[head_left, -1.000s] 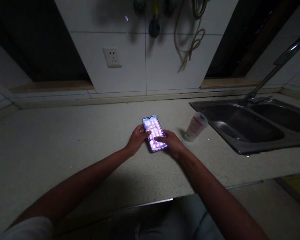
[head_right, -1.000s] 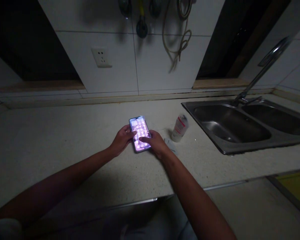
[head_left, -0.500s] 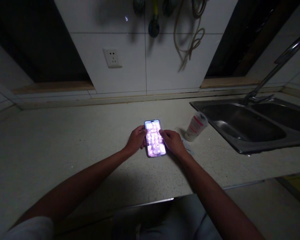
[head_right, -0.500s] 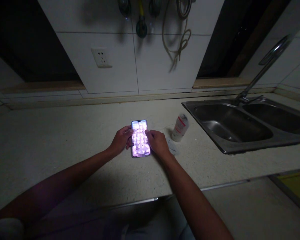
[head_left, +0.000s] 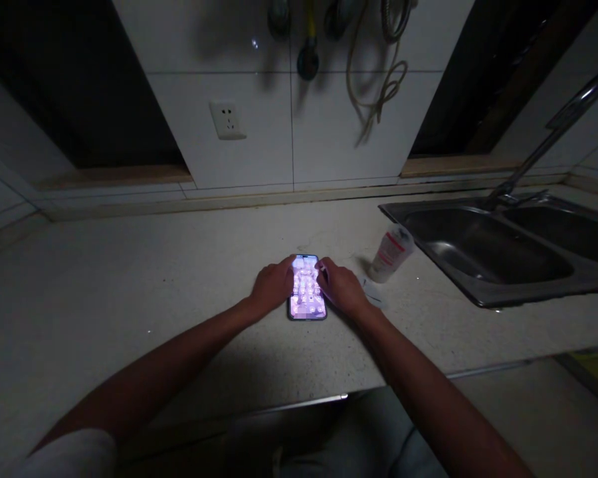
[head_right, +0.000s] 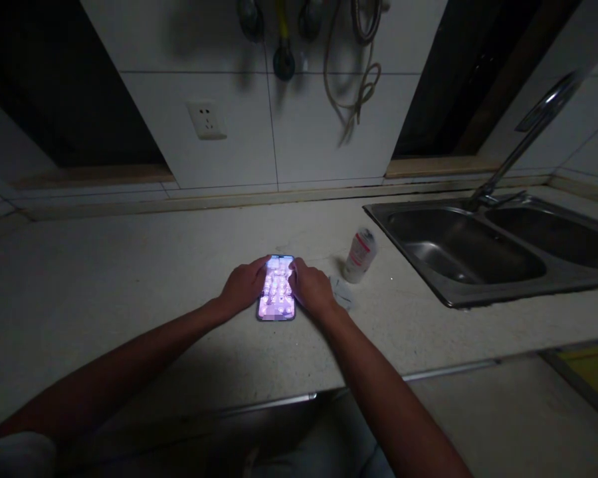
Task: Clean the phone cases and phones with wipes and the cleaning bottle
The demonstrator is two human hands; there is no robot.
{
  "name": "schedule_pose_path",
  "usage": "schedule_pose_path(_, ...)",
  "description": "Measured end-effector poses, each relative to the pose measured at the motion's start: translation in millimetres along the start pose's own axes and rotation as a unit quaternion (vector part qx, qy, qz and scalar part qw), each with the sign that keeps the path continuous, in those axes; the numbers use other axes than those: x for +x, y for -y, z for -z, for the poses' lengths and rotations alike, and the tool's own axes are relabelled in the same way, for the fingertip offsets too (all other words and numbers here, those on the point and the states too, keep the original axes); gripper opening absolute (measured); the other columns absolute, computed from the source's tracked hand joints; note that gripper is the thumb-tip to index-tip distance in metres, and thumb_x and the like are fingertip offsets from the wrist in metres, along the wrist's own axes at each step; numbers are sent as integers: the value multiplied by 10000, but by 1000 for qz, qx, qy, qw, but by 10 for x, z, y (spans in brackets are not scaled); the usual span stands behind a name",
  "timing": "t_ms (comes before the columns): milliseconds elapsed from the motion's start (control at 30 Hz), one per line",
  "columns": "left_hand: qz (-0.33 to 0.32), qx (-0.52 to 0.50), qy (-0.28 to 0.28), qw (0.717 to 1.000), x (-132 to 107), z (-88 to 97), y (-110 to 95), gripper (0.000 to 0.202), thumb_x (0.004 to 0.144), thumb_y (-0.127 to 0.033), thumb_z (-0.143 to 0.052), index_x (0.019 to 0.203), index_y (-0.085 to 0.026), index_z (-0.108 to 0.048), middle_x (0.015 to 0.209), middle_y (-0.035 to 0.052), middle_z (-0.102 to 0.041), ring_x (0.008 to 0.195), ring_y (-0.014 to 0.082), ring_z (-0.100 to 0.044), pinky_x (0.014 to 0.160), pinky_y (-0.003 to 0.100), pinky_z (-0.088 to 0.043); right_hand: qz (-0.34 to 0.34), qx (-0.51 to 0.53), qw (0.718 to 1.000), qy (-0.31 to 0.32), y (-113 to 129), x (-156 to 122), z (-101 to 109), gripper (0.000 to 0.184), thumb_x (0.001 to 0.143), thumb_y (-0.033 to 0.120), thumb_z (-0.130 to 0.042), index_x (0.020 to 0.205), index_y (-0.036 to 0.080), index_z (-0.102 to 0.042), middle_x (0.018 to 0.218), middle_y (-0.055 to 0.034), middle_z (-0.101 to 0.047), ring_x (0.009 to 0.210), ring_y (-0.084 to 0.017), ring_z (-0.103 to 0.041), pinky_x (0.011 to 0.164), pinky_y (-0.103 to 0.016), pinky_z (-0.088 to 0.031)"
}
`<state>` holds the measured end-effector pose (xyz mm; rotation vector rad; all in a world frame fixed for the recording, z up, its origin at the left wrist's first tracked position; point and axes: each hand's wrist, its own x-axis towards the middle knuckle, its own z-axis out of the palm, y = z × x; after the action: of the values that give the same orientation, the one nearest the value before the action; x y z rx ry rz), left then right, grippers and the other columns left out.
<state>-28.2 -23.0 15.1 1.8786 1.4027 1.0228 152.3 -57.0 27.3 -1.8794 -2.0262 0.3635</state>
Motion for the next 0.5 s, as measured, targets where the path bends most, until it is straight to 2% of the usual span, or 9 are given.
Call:
schedule_pose_path(133,-20,149,27,988,-47,-10,-43,389,877,-242,-558,1250,-211,-664,804,91,-705,789,257,-647,899,384,-442,9,-21,1000,-5,-6,-9,-22,306,987,260,-450,1254,191,-585,1015,-132,-756,803,-226,-681,660,-293,-368)
schedule_pose_path(200,-30,195,34,980,-65,-14,-51,385,882,-237,-544,1248,-207,-660,762,86,-691,770,258,-645,875,376,-443,10,-29,999,-11,-8,-15,-40,315,986,264,-440,1256,200,-588,1005,-128,-758,795,-224,-676,653,-293,-367)
schedule_pose_path(333,-46,174,25,983,-73,-4,-47,353,863,-228,-562,1201,-213,-663,672,42,-629,678,226,-605,786,331,-421,13,-14,999,-26,-17,-23,-71,309,963,259,-460,1229,213,-610,960,-114,-755,771,-218,-663,645,-287,-363)
schedule_pose_path(433,-44,182,28,982,-46,30,-54,347,899,-260,-500,1225,-203,-605,660,8,-597,601,182,-539,683,289,-382,16,63,996,-60,-46,-13,-69,279,941,253,-463,1159,200,-628,862,-84,-739,709,-195,-636,632,-274,-361)
schedule_pose_path(500,-35,186,26,982,-15,56,-58,264,918,-300,-464,1098,-193,-625,658,-2,-583,587,162,-507,628,268,-341,11,125,988,-94,-78,1,-54,258,928,264,-451,1083,192,-645,773,-56,-709,654,-179,-605,611,-265,-355)
